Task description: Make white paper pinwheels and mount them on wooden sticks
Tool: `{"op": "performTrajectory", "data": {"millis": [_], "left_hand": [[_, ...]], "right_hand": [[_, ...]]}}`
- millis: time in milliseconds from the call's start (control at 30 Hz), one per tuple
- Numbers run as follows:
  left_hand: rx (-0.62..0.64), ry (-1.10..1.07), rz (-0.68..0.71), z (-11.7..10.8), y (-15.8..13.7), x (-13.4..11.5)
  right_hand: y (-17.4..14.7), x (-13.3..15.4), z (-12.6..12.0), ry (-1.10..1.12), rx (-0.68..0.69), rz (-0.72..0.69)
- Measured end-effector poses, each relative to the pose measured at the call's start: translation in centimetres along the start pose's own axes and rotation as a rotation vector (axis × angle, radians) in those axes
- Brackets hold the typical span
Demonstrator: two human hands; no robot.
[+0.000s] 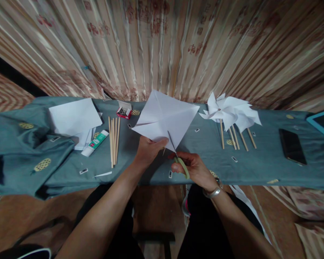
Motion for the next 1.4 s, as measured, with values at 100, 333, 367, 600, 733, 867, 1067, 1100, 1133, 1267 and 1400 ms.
{"op": "performTrajectory", "data": {"millis": [100, 333, 367, 600, 733, 867, 1067, 1100, 1133, 1267, 1400], "left_hand": [[-0.005, -0.008, 0.005, -0.01, 0.0, -0.11], [-0.025, 0.024, -0.011, -0.02, -0.07, -0.37], [-0.028, 0.029, -0.016, -0.05, -0.08, -0.34], [0.007, 0.002, -0.042, 0.27, -0.43, -0.03], [0.0, -0.023, -0.034, 0.41, -0.58, 0.01], [0.01, -0.053, -0.036, 0.42, -0.52, -0.04], [0.021, -0.053, -0.078, 0.49, -0.66, 0.02], [0.024, -0.053, -0.08, 0.54, -0.73, 0.06], [0.027, -0.049, -0.079, 0.59, -0.78, 0.1], [0.023, -0.021, -0.073, 0.7, -0.91, 0.25], [0.023, -0.038, -0.08, 0.69, -0.85, 0.39]], "right_hand": [[0.05, 0.09, 0.03, -0.021, 0.008, -0.011], [0.1, 0.22, 0.26, 0.025, -0.025, 0.015], [0.1, 0.21, 0.29, 0.034, -0.033, 0.018], [0.04, 0.57, 0.43, 0.095, -0.032, 0.018], [0.01, 0.75, 0.41, 0.133, -0.034, 0.05], [0.0, 0.54, 0.38, 0.121, -0.032, 0.071], [0.05, 0.27, 0.33, 0.129, -0.056, 0.064], [0.06, 0.32, 0.33, 0.127, -0.055, 0.052], [0.07, 0.37, 0.33, 0.121, -0.053, 0.039], [0.09, 0.47, 0.31, 0.094, -0.046, 0.013], [0.09, 0.43, 0.34, 0.109, -0.043, 0.027]]}}
Point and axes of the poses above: each hand's wrist, its own y-axis towards the middle knuckle, its own z-axis out of the palm, x = y × z, the point moved 3 cm from there along y, towards the middle knuckle, and after that the axes turned 3 degrees about y, right-handed, at the moved point
